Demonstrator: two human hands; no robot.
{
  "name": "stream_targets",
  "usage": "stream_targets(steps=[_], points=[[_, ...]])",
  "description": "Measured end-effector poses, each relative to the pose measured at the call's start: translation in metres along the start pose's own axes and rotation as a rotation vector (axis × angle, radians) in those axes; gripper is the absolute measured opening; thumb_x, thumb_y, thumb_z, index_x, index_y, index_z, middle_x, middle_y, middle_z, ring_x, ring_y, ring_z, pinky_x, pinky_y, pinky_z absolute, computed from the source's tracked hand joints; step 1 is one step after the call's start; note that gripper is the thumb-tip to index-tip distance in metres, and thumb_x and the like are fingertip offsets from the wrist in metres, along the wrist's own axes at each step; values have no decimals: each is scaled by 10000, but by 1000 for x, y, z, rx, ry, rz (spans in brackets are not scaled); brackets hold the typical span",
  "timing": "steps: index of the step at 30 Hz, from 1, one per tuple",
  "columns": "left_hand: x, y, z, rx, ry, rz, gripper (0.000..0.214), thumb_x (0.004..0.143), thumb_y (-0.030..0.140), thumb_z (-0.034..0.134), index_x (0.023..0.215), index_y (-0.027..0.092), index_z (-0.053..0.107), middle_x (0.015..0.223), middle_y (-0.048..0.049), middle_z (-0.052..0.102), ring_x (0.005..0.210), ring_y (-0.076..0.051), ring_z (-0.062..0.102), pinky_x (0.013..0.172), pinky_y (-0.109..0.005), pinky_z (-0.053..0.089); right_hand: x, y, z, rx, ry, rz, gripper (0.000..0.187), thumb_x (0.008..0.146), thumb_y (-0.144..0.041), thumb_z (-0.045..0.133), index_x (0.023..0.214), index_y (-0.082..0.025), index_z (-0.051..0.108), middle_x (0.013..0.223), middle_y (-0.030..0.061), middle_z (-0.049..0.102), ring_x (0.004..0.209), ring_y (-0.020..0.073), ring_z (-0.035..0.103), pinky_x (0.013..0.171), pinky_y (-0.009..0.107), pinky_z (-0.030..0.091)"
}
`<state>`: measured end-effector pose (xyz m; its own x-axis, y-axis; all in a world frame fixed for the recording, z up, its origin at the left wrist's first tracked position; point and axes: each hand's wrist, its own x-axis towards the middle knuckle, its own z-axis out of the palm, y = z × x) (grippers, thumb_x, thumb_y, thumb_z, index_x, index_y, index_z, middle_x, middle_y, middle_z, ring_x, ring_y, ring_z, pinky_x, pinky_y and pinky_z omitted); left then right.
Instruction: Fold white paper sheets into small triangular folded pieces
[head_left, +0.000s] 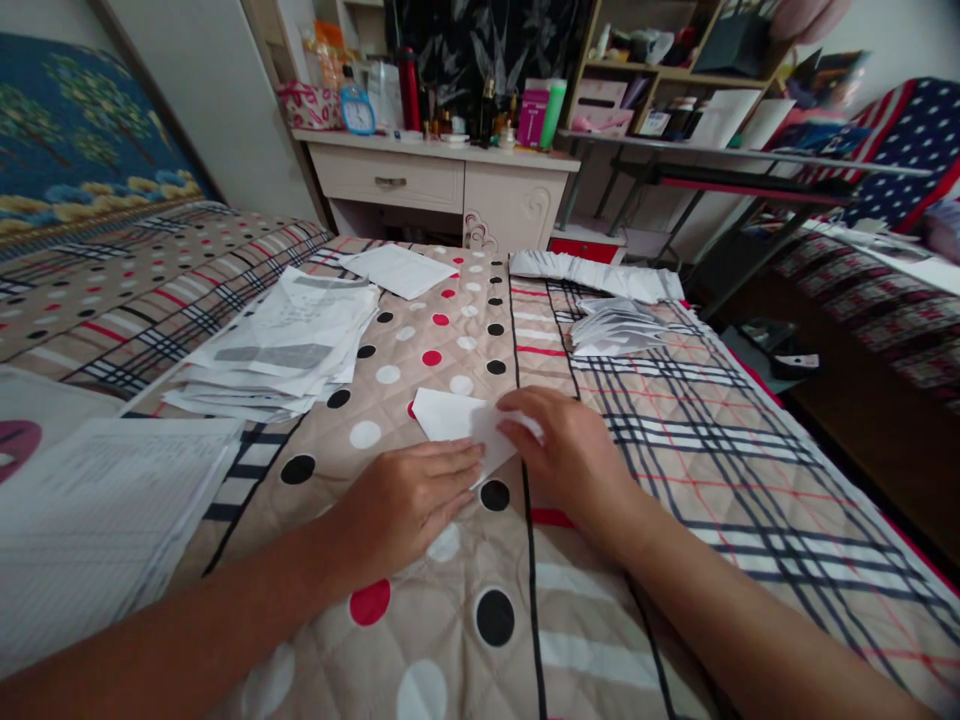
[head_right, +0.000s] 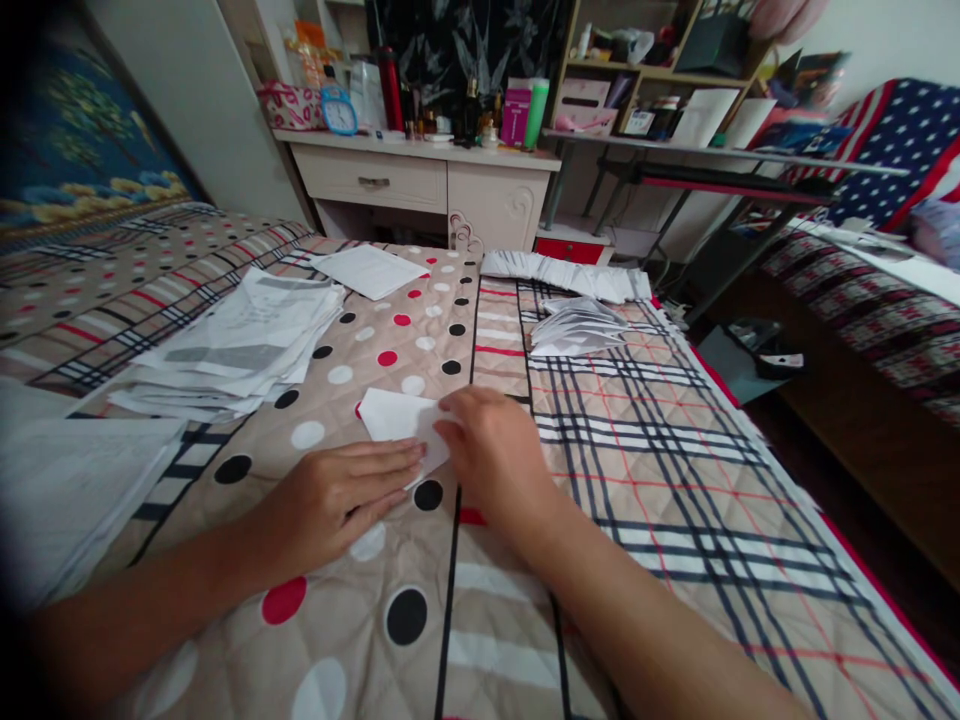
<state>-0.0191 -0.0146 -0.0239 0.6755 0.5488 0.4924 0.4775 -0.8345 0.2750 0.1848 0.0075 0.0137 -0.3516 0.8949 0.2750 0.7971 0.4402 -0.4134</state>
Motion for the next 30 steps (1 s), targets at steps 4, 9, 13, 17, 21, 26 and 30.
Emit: stream_targets(steps=[4,9,13,17,21,26,30], points=[[2,-1,-7,-101,-88,-35,259,918,148,514,1068,116,723,1133,-118,722,1141,-217,648,1008,-347,540,-35,-34,32,-216,-81,-195,456,905,-223,540,1302,1,561,1355,234,568,1281,338,524,1017,443,483],[-2,-22,-13,-157,-167,-114,308,935,199,506,1190,211,679,1254,-68,664,1230,-206,585,1083,-418,468,-54,-36,52,-387,-55,-296,583,919,-254,516,1366,115,444,1438,326,404,1366,423,378,1084,529,425],[-6,-46,-16,-113,-151,-231,317,932,252,510,1205,234,668,1287,-61,627,1232,-222,581,1119,-493,409,-57,-36,47,-423,-49,-328,540,910,-255,518,1305,114,516,1403,336,436,1340,440,401,1051,531,461],[-5,-53,-18,-64,-128,-295,312,921,262,519,1186,229,680,1272,-52,633,1233,-219,581,1122,-474,412,-65,-45,44,-420,-55,-391,523,859,-184,542,1297,103,529,1389,338,448,1315,446,431,1018,539,490],[-3,-47,-16,-60,-88,-291,297,918,286,533,1160,224,693,1237,-56,654,1201,-218,606,1112,-473,423,-71,-53,43,-417,-103,-429,488,861,-175,529,1276,82,555,1344,319,515,1288,420,481,1020,525,497],[-3,-44,-12,-39,-36,-327,349,845,384,657,1121,176,710,1196,-94,677,1158,-257,635,1084,-499,449,-73,-56,39,-363,-73,-492,423,867,-135,506,1234,56,596,1295,296,573,1223,398,562,964,504,543],[-3,-44,-11,-19,-40,-335,357,823,383,690,1118,183,713,1192,-91,680,1155,-268,636,1078,-508,453,-76,-62,37,-282,-4,-572,365,855,-145,533,1148,39,650,1219,276,636,1138,384,628,917,465,567]])
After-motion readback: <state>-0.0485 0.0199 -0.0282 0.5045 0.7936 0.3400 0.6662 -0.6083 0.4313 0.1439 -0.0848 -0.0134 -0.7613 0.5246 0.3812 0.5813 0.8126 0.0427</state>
